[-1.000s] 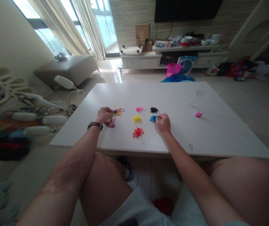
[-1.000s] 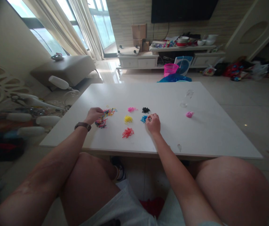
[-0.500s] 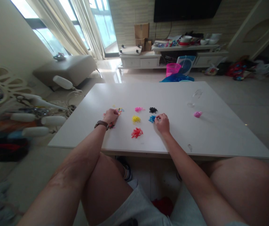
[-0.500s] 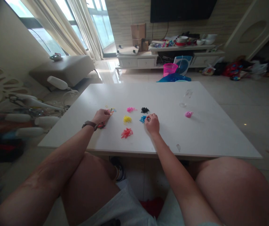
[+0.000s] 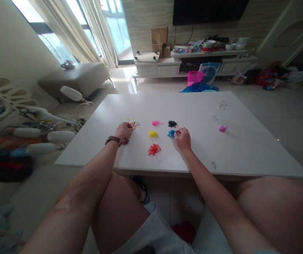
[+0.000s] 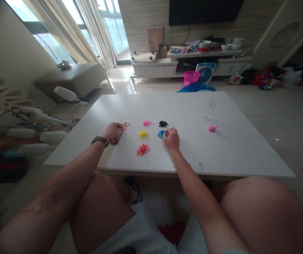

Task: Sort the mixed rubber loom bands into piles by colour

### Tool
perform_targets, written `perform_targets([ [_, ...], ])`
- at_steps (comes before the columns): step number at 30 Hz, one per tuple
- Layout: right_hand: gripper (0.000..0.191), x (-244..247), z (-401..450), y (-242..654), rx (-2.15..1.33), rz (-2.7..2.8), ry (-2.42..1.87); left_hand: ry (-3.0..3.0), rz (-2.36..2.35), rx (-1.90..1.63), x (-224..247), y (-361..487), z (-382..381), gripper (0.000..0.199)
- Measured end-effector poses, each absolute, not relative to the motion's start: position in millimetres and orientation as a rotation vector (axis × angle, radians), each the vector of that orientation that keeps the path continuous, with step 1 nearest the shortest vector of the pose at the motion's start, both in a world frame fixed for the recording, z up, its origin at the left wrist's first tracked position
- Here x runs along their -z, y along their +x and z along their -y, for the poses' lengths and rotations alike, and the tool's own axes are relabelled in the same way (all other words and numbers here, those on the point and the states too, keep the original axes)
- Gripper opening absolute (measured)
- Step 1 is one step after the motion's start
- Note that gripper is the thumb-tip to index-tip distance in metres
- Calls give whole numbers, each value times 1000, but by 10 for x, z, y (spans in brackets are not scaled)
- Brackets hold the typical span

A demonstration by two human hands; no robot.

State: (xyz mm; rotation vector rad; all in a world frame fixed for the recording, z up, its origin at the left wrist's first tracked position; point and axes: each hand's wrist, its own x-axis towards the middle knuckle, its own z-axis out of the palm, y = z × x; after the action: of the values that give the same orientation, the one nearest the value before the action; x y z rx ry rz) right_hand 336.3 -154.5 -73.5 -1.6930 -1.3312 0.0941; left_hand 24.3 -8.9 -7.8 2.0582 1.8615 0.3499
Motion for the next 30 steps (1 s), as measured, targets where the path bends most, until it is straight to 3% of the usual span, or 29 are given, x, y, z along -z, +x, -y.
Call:
perform_targets([
  [30,9,755,1534,3395,-85,1354,-1691,1925,-1770,-467,175,220,67,24],
])
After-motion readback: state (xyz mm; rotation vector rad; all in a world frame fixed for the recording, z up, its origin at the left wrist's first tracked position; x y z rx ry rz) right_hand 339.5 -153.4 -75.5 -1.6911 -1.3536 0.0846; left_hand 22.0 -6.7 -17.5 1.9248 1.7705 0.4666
